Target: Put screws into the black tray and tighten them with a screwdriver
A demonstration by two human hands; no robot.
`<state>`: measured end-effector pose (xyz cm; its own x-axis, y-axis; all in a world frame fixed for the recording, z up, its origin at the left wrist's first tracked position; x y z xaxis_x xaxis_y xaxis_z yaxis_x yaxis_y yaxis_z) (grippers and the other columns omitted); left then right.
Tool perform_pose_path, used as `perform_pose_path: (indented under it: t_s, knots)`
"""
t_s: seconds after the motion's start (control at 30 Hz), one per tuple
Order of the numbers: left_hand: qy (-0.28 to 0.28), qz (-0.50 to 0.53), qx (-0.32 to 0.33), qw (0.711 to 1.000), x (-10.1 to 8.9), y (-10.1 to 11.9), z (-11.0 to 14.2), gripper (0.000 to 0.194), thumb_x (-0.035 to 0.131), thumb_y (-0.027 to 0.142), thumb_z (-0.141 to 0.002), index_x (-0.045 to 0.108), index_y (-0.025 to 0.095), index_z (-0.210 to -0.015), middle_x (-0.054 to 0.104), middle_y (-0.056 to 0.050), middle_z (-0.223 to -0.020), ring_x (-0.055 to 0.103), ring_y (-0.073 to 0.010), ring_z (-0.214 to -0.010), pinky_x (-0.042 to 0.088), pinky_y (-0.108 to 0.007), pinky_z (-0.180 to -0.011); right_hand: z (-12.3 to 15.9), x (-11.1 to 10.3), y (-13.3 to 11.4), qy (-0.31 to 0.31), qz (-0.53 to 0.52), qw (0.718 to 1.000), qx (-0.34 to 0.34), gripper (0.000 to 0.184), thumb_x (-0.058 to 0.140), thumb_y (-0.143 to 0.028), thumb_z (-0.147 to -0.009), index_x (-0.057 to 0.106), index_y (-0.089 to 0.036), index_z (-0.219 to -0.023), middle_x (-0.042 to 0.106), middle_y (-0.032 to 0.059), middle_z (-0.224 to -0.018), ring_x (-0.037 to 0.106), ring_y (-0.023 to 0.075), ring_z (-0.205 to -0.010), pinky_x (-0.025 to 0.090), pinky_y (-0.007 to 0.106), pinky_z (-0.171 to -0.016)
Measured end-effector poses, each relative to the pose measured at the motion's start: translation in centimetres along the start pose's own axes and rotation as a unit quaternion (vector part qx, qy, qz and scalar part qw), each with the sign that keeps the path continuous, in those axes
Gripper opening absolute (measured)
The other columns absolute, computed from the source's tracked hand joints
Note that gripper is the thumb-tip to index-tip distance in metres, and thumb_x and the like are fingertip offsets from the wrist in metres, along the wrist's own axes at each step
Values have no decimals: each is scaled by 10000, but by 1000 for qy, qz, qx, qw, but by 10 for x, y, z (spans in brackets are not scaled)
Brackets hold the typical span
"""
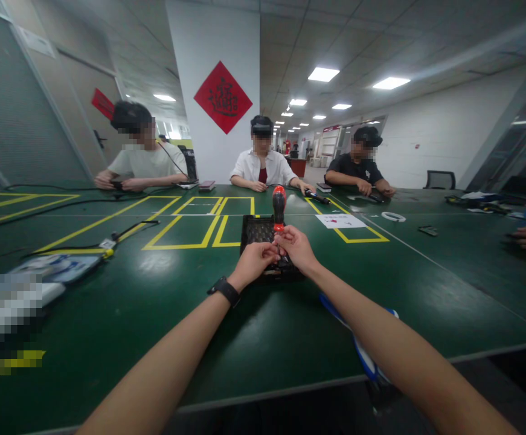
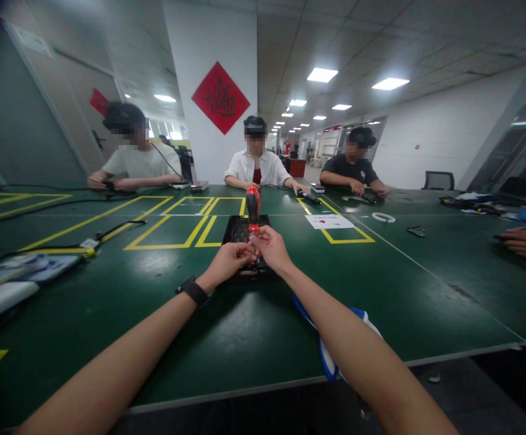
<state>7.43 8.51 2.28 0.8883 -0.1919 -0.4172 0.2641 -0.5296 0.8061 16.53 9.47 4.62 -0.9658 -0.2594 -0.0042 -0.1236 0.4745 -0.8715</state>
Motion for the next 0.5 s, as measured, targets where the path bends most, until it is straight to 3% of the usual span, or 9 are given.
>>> perform_pose_path:
  t_s: [0.23, 0.4, 0.5]
  knots:
    - [9, -44, -16, 999, -2, 0, 0, 190, 631, 297, -690, 643, 128, -777, 678, -51, -706, 628, -151, -634, 473, -242, -607, -1, -3, 0, 26, -7, 1000, 0, 335, 674, -388, -649, 507, -173, -845, 532, -59, -626, 457, 38, -415, 365, 174, -411]
    - [5, -82, 5, 997, -1, 8, 2, 145, 554, 260, -754, 634, 145, -788, 672, -35, -711, 614, -145, -638, 450, -230, -607, -2, -3, 2, 10, 4, 1000, 13, 348, 545, -454, -750, 593, -145, -903, 578, -5, -693, 445, 37, -434, 348, 184, -416]
    - [21, -148, 42, 988, -3, 22, 5, 141, 496, 236, -796, 619, 168, -803, 665, -32, -761, 605, -149, -701, 432, -229, -648, -3, -5, -2, 16, 18, 1000, 2, 317, 560, -437, -745, 613, -142, -846, 557, -18, -612, 452, 50, -451, 349, 188, -433]
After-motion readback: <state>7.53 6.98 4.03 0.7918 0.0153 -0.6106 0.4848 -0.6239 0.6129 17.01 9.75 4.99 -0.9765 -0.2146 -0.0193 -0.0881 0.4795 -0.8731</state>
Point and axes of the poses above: each hand's wrist, its own z-axis away from the middle knuckle, its own x-axis out of the palm, y = z × x, the point moved 9 cm from there along -z, towards the middle knuckle
